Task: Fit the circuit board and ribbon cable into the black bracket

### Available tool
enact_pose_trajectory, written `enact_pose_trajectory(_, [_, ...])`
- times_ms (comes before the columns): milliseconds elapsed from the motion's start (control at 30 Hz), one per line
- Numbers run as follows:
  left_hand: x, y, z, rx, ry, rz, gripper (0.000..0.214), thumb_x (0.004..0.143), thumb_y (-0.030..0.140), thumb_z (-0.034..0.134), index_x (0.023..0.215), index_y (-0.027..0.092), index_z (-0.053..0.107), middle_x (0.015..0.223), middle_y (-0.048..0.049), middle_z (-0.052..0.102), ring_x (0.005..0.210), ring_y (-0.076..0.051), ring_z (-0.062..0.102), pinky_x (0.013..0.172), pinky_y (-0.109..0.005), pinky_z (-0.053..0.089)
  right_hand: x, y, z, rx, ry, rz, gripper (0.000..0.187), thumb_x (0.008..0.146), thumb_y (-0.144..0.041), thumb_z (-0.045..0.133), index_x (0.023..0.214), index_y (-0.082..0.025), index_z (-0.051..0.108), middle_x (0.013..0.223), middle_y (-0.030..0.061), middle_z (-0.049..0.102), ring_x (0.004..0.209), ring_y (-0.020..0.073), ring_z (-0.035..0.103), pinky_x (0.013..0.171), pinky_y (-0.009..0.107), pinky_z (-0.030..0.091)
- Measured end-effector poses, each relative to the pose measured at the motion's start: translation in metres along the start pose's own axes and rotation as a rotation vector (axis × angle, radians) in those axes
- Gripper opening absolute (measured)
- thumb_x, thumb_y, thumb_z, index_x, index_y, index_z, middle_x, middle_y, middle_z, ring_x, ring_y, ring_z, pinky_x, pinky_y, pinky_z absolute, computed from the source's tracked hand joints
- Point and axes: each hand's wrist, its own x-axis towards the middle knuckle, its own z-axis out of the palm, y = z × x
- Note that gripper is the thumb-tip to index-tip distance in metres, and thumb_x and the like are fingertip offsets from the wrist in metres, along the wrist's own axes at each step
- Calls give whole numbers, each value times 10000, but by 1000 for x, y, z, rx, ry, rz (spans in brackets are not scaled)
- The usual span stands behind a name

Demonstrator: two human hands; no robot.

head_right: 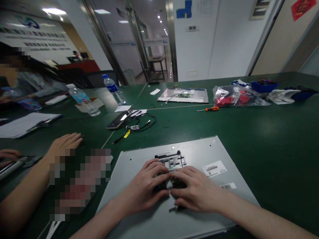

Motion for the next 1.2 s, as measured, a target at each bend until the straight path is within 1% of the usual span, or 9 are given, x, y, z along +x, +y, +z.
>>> enact_pose_trajectory(133, [0,-1,0,3,-10,-4,272,922,337,673,1168,222,659,1134,-81,657,1096,-275,593,1114,-544,374,0,0,-4,11,-33,0,306,1014,-335,593,1307,-295,670,1506,106,485,1321,280,482,1078,480,440])
enact_pose_trajectory(267, [-1,-1,1,-1,-3,7,256,910,326,678,1142,218,662,1126,-81,657,1099,-276,593,1114,-546,374,-1,1,-6,20,-44,-13,339,1001,-364,616,1328,-292,666,1562,126,429,1395,304,421,1123,505,394])
enact_pose_trajectory(367, [-1,-2,1,-3,8,9,243,905,306,675,1131,217,664,1120,-78,659,1093,-273,595,1111,-546,376,-2,2,-5,22,-48,-28,330,1006,-384,606,1313,-284,676,1580,136,407,1414,310,404,1128,515,386])
enact_pose_trajectory(567, [0,-1,1,11,21,15,175,923,296,645,1077,217,672,1107,-73,669,1073,-265,608,1103,-539,389,-2,2,-5,21,-31,-29,288,1008,-385,610,1254,-269,706,1563,134,439,1405,308,422,1116,513,403])
enact_pose_trajectory(733, [0,-3,2,24,39,17,187,927,289,640,1100,228,672,1111,-66,676,1071,-263,613,1097,-537,389,-2,2,-4,15,6,-39,282,997,-351,624,1251,-260,707,1543,127,467,1384,295,446,1102,497,420])
enact_pose_trajectory(900, [0,-5,3,27,22,11,232,933,296,641,1155,235,663,1115,-68,673,1085,-268,606,1106,-550,372,-2,2,-5,13,-3,-36,271,1010,-360,602,1239,-261,708,1542,120,461,1353,289,466,1084,494,429])
enact_pose_trajectory(1033, [0,-4,1,23,8,6,199,933,288,637,1120,228,672,1121,-72,669,1084,-268,605,1101,-555,375,-2,2,-5,16,-7,-34,269,1016,-363,598,1238,-256,706,1535,122,467,1348,286,465,1082,490,431])
enact_pose_trajectory(1200, [1,-2,0,14,21,10,177,940,287,631,1102,230,672,1104,-69,669,1070,-261,607,1101,-550,379,-1,2,-6,27,-4,-38,274,1009,-351,609,1250,-258,701,1530,124,473,1340,287,472,1074,490,438])
